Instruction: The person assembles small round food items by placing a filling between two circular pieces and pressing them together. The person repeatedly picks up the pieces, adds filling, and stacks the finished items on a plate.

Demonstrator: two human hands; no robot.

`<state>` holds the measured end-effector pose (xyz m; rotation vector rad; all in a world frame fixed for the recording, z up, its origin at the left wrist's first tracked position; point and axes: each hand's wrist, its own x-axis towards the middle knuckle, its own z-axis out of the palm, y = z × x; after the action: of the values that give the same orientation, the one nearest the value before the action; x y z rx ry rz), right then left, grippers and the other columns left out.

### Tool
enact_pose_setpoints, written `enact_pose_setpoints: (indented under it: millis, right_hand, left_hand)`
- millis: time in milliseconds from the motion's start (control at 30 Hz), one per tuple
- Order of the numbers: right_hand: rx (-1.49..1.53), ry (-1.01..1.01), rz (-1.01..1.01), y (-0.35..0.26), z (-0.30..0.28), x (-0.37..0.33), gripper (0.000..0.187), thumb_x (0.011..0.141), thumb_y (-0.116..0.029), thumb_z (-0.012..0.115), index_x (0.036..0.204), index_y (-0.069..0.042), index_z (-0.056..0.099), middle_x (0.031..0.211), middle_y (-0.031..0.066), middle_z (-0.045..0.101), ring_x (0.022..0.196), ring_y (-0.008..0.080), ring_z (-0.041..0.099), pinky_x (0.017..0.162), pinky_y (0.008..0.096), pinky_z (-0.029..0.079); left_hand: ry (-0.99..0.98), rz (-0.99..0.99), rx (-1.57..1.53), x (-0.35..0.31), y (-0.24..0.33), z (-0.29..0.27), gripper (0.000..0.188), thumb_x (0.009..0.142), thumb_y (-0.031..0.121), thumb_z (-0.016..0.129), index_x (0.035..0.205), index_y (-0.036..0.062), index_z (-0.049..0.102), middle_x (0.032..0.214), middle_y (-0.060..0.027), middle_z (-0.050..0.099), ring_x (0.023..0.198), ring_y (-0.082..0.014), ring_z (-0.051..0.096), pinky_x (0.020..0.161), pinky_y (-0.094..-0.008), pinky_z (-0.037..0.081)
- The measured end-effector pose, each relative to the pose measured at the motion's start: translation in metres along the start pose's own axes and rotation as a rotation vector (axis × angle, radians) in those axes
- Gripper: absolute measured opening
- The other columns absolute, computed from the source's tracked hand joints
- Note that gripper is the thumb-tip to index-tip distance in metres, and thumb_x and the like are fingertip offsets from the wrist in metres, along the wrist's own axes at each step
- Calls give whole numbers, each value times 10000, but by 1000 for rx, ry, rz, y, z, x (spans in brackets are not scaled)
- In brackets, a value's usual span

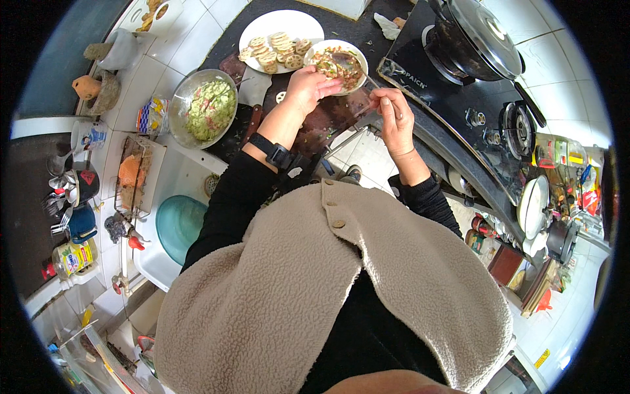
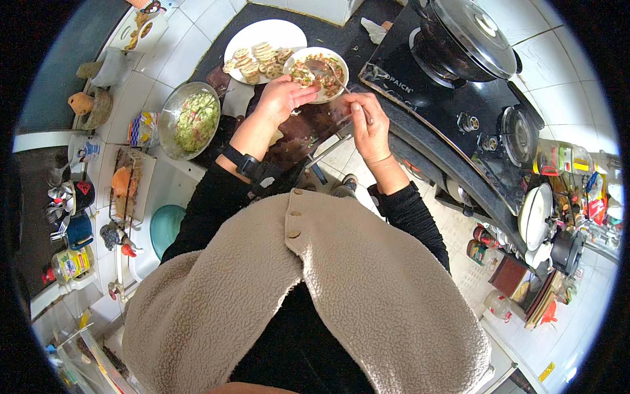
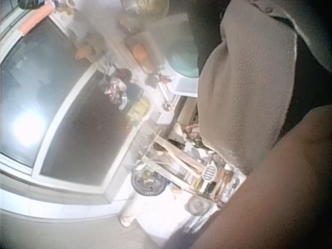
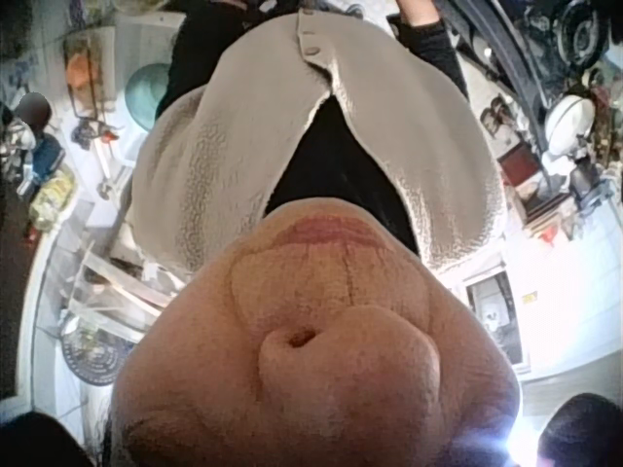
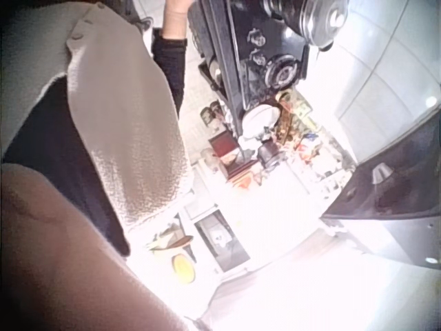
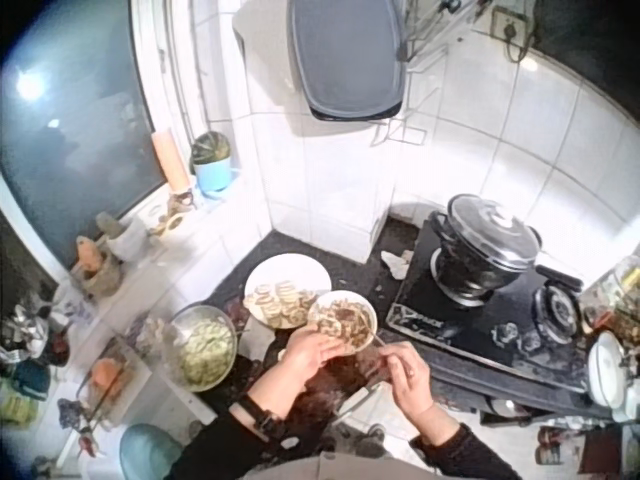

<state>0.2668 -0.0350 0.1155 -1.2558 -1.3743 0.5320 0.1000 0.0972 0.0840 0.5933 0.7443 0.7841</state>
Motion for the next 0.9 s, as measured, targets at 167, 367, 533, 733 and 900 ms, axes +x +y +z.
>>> enact_pose_setpoints:
  millis: [167, 367, 533, 733, 900]
  right_hand:
    - [189, -8, 201, -8, 4, -7, 188, 973, -118, 436, 1021, -9, 582, 859, 38, 601, 733, 104, 566, 661, 225, 439]
    - [491, 132, 446, 0, 4, 4, 206, 960, -155, 426, 978, -18, 580, 816, 68, 644, 665, 123, 591, 598, 230, 454]
    - [516, 127, 461, 0, -1, 22, 231, 960, -197, 426, 977, -19, 572, 813, 80, 636, 668, 139, 592, 606, 250, 460]
    - [291, -40, 417, -5, 8, 33, 256, 973, -212, 418, 980, -16, 583, 808, 64, 636, 662, 128, 593, 609, 237, 468]
    - [577, 89, 472, 3, -7, 27, 243, 969, -223, 418, 991, -27, 559, 826, 103, 643, 681, 173, 599, 618, 283, 462]
  left_hand:
    - [-21, 68, 145, -2, -9, 7, 272, 847, -51, 439, 1115, -78, 484, 1032, -216, 601, 952, -370, 637, 822, -475, 548]
    - [28, 56, 167, -1, -11, 6, 295, 845, -50, 453, 1135, -101, 453, 1036, -229, 591, 950, -361, 640, 810, -457, 558]
    - [63, 53, 247, -6, -7, 0, 285, 849, -69, 405, 1129, -112, 436, 1029, -239, 584, 916, -381, 650, 756, -446, 577]
    - [54, 58, 327, -8, -8, 0, 250, 865, -59, 399, 1109, -98, 441, 1020, -236, 587, 894, -378, 658, 726, -426, 585]
    - [-8, 1, 95, -12, -2, -7, 239, 864, -7, 452, 1093, -75, 457, 1036, -264, 589, 935, -414, 637, 782, -464, 562]
